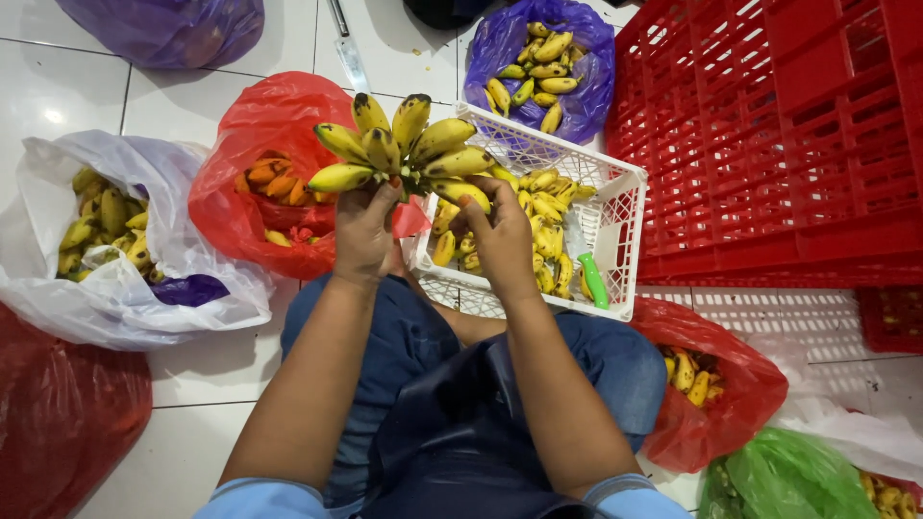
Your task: Sorting bunches of bananas from a central crate into different colored plastic bags on the floor.
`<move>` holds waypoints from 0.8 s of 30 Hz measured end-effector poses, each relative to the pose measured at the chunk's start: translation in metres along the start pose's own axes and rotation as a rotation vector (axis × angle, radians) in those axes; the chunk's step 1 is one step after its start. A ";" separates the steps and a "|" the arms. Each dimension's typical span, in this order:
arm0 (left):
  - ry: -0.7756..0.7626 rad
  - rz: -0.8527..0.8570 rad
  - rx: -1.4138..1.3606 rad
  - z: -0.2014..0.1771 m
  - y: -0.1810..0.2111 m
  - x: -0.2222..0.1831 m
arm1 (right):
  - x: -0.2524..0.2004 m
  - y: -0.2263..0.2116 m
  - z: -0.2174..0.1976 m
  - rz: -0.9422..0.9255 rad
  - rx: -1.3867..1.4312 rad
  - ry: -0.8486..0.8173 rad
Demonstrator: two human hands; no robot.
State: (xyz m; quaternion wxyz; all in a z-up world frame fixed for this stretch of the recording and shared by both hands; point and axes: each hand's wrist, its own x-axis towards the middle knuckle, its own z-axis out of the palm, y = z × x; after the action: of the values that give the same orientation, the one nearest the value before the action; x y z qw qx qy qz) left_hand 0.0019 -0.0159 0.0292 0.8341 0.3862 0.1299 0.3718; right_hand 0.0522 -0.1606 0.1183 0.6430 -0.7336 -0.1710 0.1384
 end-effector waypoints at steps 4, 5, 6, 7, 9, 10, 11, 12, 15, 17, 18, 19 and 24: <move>0.052 -0.103 -0.115 -0.001 -0.002 0.000 | 0.006 0.020 -0.008 0.053 0.147 -0.060; 0.051 -0.124 -0.136 -0.003 -0.004 0.000 | 0.007 0.024 -0.009 0.071 0.229 -0.060; 0.050 -0.145 -0.158 -0.005 -0.006 -0.001 | 0.008 0.029 -0.010 0.088 0.312 -0.059; 0.049 -0.148 -0.157 -0.006 -0.007 0.000 | 0.009 0.033 -0.011 0.090 0.313 -0.056; 0.089 -0.209 -0.226 -0.006 -0.010 0.002 | 0.011 0.043 -0.013 0.156 0.482 -0.063; 0.087 -0.212 -0.225 -0.009 -0.009 0.007 | 0.008 0.039 -0.014 0.156 0.483 -0.060; 0.113 -0.208 -0.239 -0.010 -0.008 0.011 | 0.005 0.035 -0.016 0.183 0.531 -0.048; 0.140 -0.205 -0.254 -0.011 -0.007 0.016 | 0.003 0.031 -0.019 0.210 0.579 -0.036; 0.198 -0.229 -0.284 -0.029 -0.009 0.027 | 0.004 0.044 -0.033 0.180 0.444 0.022; 0.202 -0.223 -0.318 -0.028 -0.006 0.029 | 0.011 0.061 -0.057 0.169 0.123 0.089; 0.209 -0.214 -0.352 -0.029 -0.003 0.029 | 0.014 0.069 -0.068 0.155 -0.199 0.149; 0.210 -0.210 -0.352 -0.031 -0.004 0.028 | 0.013 0.071 -0.073 0.154 -0.198 0.146; 0.007 -0.240 -0.417 -0.016 0.016 0.019 | 0.007 0.057 -0.075 -0.041 -0.357 0.200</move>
State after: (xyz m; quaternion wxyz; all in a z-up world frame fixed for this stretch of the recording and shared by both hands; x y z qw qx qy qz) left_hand -0.0013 0.0134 0.0321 0.9335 0.1862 0.0983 0.2904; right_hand 0.0939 -0.2313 0.0719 0.5194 -0.8422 -0.1429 0.0195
